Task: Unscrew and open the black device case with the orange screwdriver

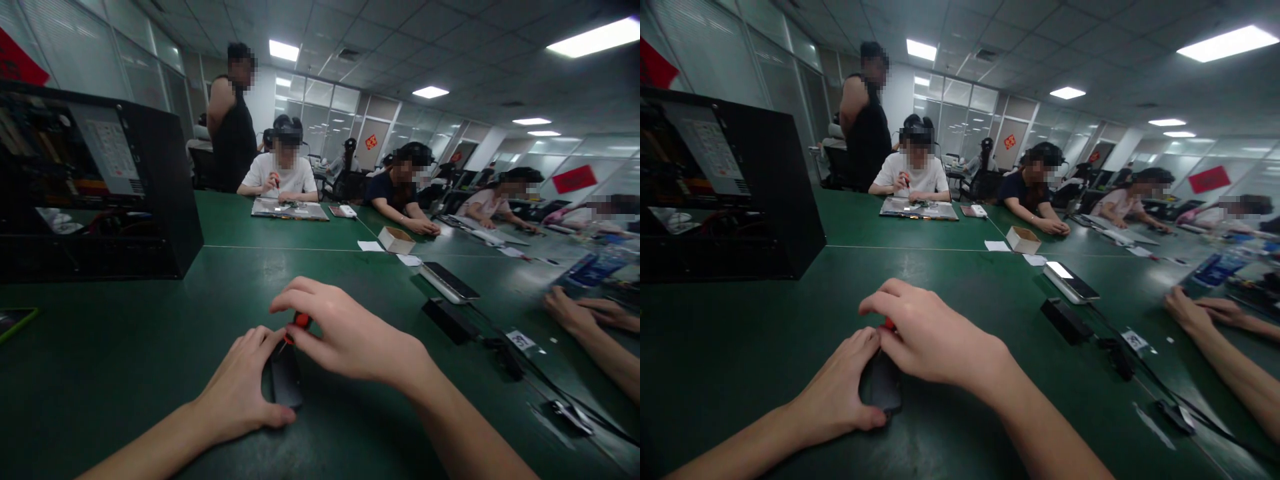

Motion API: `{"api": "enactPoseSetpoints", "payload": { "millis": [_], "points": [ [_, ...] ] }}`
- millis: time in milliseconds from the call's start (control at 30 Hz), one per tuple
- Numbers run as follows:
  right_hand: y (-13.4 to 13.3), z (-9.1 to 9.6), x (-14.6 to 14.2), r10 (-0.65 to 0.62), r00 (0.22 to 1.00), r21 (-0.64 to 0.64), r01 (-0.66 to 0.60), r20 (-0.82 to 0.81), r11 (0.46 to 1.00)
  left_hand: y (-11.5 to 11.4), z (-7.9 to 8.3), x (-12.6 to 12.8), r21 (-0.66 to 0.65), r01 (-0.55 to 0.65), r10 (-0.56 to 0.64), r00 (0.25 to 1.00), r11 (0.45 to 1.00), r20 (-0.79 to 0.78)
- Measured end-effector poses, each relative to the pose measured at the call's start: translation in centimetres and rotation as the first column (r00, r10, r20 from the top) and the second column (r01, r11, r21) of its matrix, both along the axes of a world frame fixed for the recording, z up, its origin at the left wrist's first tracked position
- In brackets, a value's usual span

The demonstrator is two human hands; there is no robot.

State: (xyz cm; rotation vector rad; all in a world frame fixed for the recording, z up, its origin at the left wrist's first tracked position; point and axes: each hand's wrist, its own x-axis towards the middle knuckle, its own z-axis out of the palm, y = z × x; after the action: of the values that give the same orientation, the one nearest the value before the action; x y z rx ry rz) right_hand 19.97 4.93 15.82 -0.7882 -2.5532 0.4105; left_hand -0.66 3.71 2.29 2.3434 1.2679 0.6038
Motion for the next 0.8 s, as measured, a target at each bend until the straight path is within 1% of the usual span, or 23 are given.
{"api": "enactPoseSetpoints", "payload": {
  "millis": [67,167,233,367,433,500,567,733,800],
  "points": [
    [-0.3,0.4,0.1,0.077,0.997,-0.053,-0.078,-0.024,0.996,0.2,-0.2,-0.1,0.011,0.020,-0.020,1.000,1.000,0.024],
    [-0.8,0.8,0.1,0.127,0.992,-0.087,-0.127,-0.001,0.988,0.4,-0.6,-0.3,0.036,0.032,-0.034,0.998,0.999,0.061],
    [-0.9,0.8,-0.1,0.111,0.993,-0.062,-0.110,0.026,0.992,0.5,-0.7,-0.2,0.041,0.028,-0.031,0.997,0.999,0.066],
    [-0.7,0.4,-0.3,0.014,0.996,0.019,-0.015,0.084,1.000,0.5,-0.4,-0.1,0.020,0.015,-0.016,0.998,1.000,0.065],
    [-0.7,0.4,-0.4,0.039,0.997,-0.002,-0.039,0.061,0.999,0.4,-0.1,0.0,0.018,0.023,-0.024,0.997,1.000,0.077],
    [-0.9,0.6,-0.4,0.100,0.994,-0.043,-0.098,0.035,0.994,0.3,0.3,0.1,0.011,0.024,-0.024,0.996,1.000,0.090],
    [-1.1,0.8,-0.4,0.129,0.990,-0.056,-0.126,0.051,0.990,0.1,0.5,0.2,0.004,0.014,-0.014,0.995,1.000,0.097],
    [-1.2,0.7,-0.6,0.043,0.990,0.032,-0.047,0.135,0.998,0.1,0.3,0.1,0.018,0.004,-0.006,0.998,1.000,0.065],
    [-1.2,0.8,-0.4,0.045,0.991,0.004,-0.046,0.122,0.999,0.2,0.1,0.0,0.026,0.000,-0.002,0.999,1.000,0.053]
  ]
}}
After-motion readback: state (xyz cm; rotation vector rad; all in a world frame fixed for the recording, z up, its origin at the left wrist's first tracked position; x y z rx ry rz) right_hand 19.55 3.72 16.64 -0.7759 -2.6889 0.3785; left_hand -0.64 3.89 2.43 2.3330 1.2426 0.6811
